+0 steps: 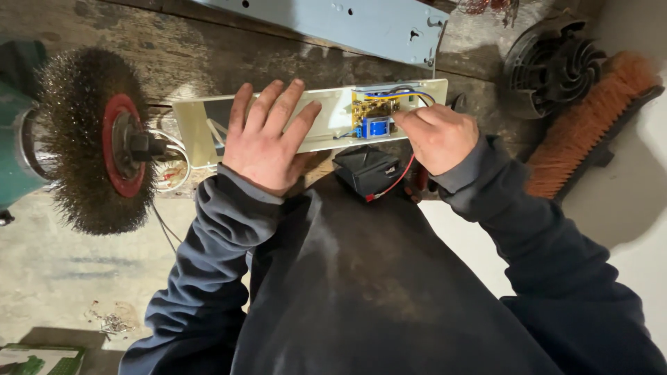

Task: The person works on a disassembled white electronic device, likely a light fixture, on a wooden workbench. They use a screwdriver to tighten connections on a small black component and then plug the device into a power source to test it, observing a green indicator light.

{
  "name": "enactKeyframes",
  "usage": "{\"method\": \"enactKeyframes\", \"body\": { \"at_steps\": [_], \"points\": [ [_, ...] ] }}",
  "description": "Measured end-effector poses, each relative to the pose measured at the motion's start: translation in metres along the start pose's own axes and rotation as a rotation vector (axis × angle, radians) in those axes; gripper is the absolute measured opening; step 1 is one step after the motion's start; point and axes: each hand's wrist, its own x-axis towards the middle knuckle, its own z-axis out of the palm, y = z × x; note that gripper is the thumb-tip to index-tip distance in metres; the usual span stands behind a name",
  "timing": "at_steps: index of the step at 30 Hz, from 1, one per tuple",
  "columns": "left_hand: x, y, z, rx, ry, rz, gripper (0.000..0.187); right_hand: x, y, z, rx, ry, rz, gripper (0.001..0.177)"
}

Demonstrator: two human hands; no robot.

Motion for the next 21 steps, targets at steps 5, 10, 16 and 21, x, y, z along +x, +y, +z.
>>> {"method": "enactKeyframes", "body": {
  "at_steps": [5, 10, 16, 21],
  "points": [
    [0.0, -0.001, 0.003, -0.03, 0.037, 0.012, 0.077, 0.001, 0.001, 0.0, 0.012, 0.007, -0.015, 0.028],
    [-0.001, -0.003, 0.006, -0.045, 0.069, 0.025, 0.073, 0.003, 0.001, 0.0, -0.023, -0.01, -0.022, 0.03],
    [0.001, -0.003, 0.004, -0.009, 0.036, 0.013, 0.073, 0.011, 0.001, -0.007, -0.019, -0.09, -0.046, 0.028],
    [0.004, -0.002, 0.0, -0.028, 0.035, 0.007, 0.076, 0.014, 0.004, -0.005, -0.027, -0.122, -0.01, 0.011]
  ]
}}
